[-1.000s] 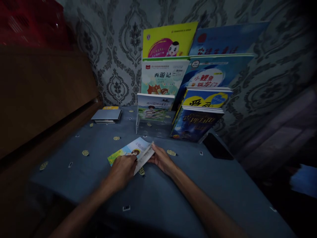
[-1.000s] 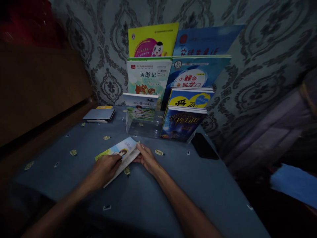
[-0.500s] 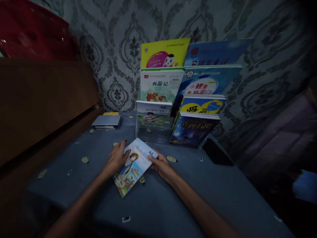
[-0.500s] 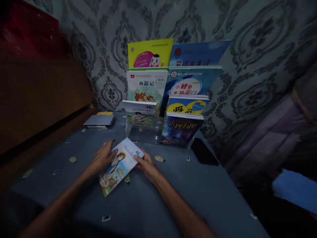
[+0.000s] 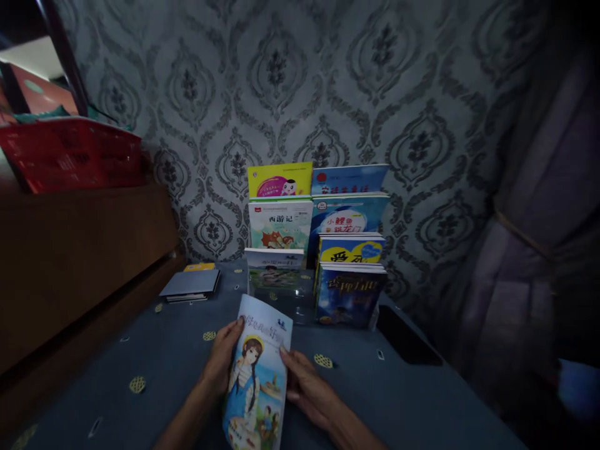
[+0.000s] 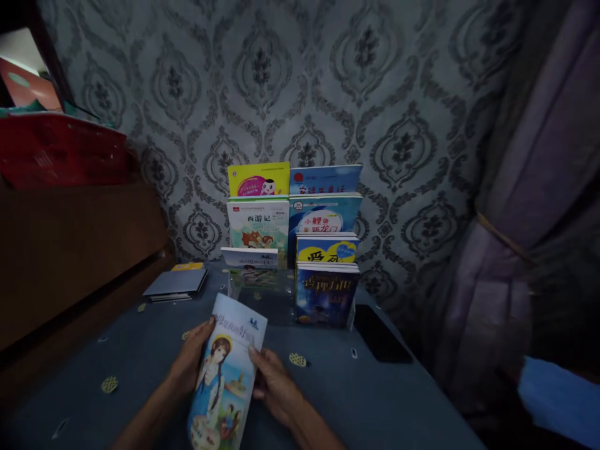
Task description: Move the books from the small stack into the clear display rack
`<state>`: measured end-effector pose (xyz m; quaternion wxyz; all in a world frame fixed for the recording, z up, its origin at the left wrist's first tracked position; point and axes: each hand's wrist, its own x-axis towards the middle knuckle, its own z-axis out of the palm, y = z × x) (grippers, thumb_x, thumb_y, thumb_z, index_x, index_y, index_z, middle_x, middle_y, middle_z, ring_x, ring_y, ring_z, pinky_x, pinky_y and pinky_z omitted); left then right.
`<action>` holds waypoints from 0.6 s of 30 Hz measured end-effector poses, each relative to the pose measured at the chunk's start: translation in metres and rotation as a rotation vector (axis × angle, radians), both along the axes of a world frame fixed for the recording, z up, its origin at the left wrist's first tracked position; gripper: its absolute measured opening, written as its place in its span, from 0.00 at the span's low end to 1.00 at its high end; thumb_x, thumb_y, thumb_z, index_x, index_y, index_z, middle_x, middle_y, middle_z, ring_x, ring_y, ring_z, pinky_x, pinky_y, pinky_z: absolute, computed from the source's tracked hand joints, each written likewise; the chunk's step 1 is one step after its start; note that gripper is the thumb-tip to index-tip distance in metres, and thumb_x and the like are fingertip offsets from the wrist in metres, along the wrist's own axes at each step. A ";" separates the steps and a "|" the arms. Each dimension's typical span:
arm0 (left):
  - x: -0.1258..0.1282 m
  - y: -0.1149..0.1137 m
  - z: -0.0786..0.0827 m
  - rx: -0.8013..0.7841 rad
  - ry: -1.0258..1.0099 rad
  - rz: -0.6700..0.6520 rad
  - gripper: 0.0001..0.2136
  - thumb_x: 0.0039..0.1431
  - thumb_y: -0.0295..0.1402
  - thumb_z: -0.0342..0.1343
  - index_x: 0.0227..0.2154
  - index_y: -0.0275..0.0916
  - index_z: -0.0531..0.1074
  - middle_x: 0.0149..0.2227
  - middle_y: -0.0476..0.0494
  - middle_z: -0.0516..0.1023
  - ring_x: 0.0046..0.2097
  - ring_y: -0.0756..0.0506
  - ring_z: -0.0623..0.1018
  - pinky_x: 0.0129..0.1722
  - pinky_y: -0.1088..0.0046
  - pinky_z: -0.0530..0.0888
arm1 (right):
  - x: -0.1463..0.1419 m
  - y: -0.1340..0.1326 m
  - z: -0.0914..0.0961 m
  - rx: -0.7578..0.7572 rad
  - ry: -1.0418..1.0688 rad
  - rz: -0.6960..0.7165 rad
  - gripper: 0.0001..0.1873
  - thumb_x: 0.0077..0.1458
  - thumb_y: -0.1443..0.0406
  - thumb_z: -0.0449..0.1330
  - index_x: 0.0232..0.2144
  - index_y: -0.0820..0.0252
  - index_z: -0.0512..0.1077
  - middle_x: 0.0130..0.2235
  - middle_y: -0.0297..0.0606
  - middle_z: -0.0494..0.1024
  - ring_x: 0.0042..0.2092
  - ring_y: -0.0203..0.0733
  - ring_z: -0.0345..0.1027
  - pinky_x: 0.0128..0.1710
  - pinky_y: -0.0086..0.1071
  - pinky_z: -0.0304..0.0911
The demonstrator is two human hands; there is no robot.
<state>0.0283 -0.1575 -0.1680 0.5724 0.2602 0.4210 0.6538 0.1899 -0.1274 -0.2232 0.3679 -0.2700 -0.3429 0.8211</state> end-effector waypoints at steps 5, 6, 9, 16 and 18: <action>0.000 0.004 0.000 0.095 0.035 0.138 0.26 0.33 0.51 0.71 0.30 0.36 0.74 0.29 0.41 0.82 0.36 0.37 0.82 0.35 0.63 0.79 | 0.003 0.002 0.009 0.279 -0.139 0.081 0.29 0.39 0.48 0.72 0.39 0.61 0.74 0.28 0.34 0.78 0.22 0.32 0.66 0.14 0.21 0.53; -0.002 0.004 -0.003 0.104 0.049 0.148 0.26 0.33 0.51 0.71 0.30 0.36 0.74 0.29 0.42 0.82 0.37 0.37 0.82 0.35 0.64 0.79 | 0.004 0.003 0.012 0.344 -0.161 0.081 0.30 0.41 0.48 0.71 0.41 0.61 0.74 0.29 0.35 0.79 0.23 0.33 0.68 0.15 0.22 0.56; -0.006 0.004 -0.010 0.104 0.085 0.148 0.27 0.34 0.51 0.71 0.32 0.35 0.74 0.30 0.42 0.83 0.36 0.38 0.82 0.37 0.63 0.79 | 0.007 0.008 0.018 0.488 -0.216 0.005 0.28 0.43 0.48 0.69 0.40 0.60 0.75 0.30 0.36 0.80 0.26 0.36 0.70 0.18 0.24 0.60; -0.006 0.006 -0.010 0.102 0.210 0.175 0.29 0.40 0.54 0.67 0.38 0.34 0.76 0.37 0.39 0.83 0.41 0.37 0.81 0.42 0.63 0.77 | 0.011 0.010 0.026 0.581 -0.235 -0.125 0.25 0.46 0.48 0.67 0.41 0.58 0.76 0.33 0.37 0.80 0.28 0.40 0.70 0.26 0.32 0.66; -0.008 0.008 -0.007 0.096 0.288 0.186 0.30 0.41 0.56 0.65 0.39 0.35 0.76 0.39 0.38 0.83 0.43 0.36 0.81 0.43 0.64 0.77 | 0.012 0.009 0.028 0.604 -0.220 -0.148 0.23 0.48 0.50 0.67 0.42 0.57 0.76 0.37 0.39 0.81 0.34 0.44 0.74 0.34 0.37 0.70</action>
